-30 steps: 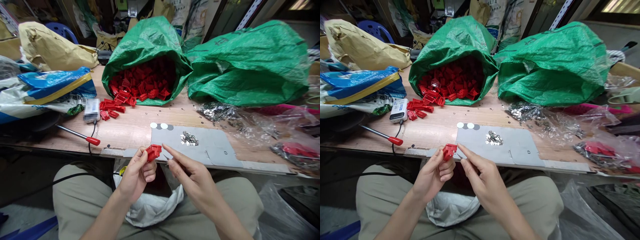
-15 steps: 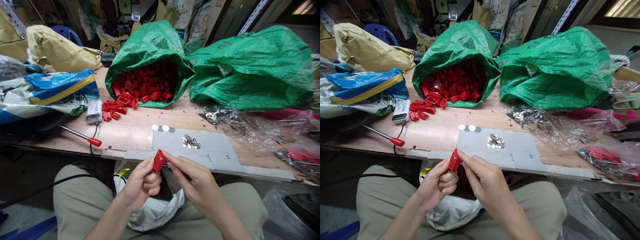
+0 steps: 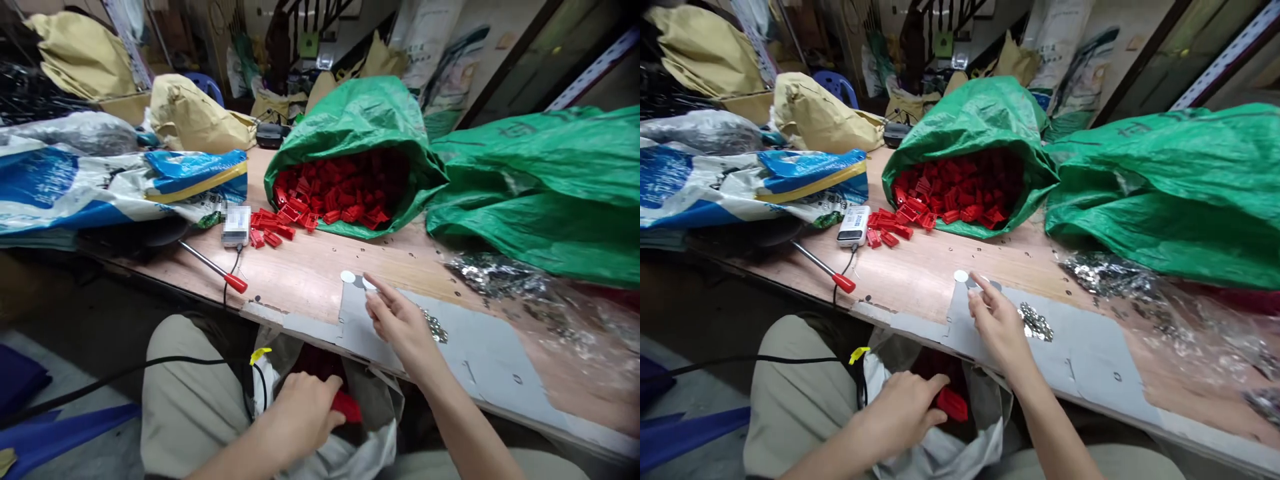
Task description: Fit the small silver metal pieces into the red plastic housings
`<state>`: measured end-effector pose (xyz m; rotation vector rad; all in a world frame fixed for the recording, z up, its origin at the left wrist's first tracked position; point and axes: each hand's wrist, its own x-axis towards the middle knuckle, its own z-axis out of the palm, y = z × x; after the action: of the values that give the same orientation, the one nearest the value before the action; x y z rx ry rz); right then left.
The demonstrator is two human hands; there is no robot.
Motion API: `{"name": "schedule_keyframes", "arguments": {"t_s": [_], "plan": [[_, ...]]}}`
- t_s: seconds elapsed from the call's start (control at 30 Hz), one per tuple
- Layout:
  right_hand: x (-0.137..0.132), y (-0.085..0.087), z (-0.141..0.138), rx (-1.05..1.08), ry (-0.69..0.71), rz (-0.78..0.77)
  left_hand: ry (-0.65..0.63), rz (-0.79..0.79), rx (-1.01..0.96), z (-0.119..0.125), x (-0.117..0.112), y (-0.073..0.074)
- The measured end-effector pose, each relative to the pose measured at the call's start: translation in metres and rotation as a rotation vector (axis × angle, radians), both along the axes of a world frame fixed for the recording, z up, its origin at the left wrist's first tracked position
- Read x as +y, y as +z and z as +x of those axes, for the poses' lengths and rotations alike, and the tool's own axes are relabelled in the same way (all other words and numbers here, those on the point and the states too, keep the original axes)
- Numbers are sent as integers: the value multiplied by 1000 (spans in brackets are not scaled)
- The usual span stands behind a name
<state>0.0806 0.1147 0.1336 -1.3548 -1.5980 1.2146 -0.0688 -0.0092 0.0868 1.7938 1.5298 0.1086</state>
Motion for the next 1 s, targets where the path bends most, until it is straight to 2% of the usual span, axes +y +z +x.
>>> {"name": "schedule_keyframes", "arguments": {"t_s": [0.03, 0.07, 0.17, 0.23, 0.3, 0.4, 0.47, 0.57, 0.63, 0.7, 0.8, 0.9, 1.0], "plan": [[12, 1, -16, -108, 56, 88, -34, -33, 125, 2, -2, -6], [25, 2, -34, -234, 110, 183, -62, -39, 149, 4, -3, -11], [65, 3, -96, -564, 200, 370, -80, 8, -5, 8, -5, -12], [90, 1, -134, -589, 200, 401, -32, 80, -136, 6, -4, -4], [110, 0, -161, -598, 200, 388, 60, 174, -271, 2, -1, 5], [122, 0, -169, -580, 171, 337, 263, 312, -531, -7, 6, 13], [114, 1, -152, -539, 155, 306, 467, 347, -669, -15, 13, 13], [78, 2, -104, -455, 208, 245, 806, 349, -818, -26, 24, 10], [42, 2, -68, -404, 256, 181, 852, 339, -903, -29, 31, 9], [5, 2, -34, -223, 326, 69, 784, 296, -934, -26, 36, 9], [-37, -1, 8, -57, 315, -45, 558, 244, -854, -13, 42, 11], [-53, -7, 50, -166, 185, -23, 422, 336, -726, 1, 50, 11], [-44, -10, 104, -398, -62, 106, 329, 513, -603, 9, 63, 6]]}}
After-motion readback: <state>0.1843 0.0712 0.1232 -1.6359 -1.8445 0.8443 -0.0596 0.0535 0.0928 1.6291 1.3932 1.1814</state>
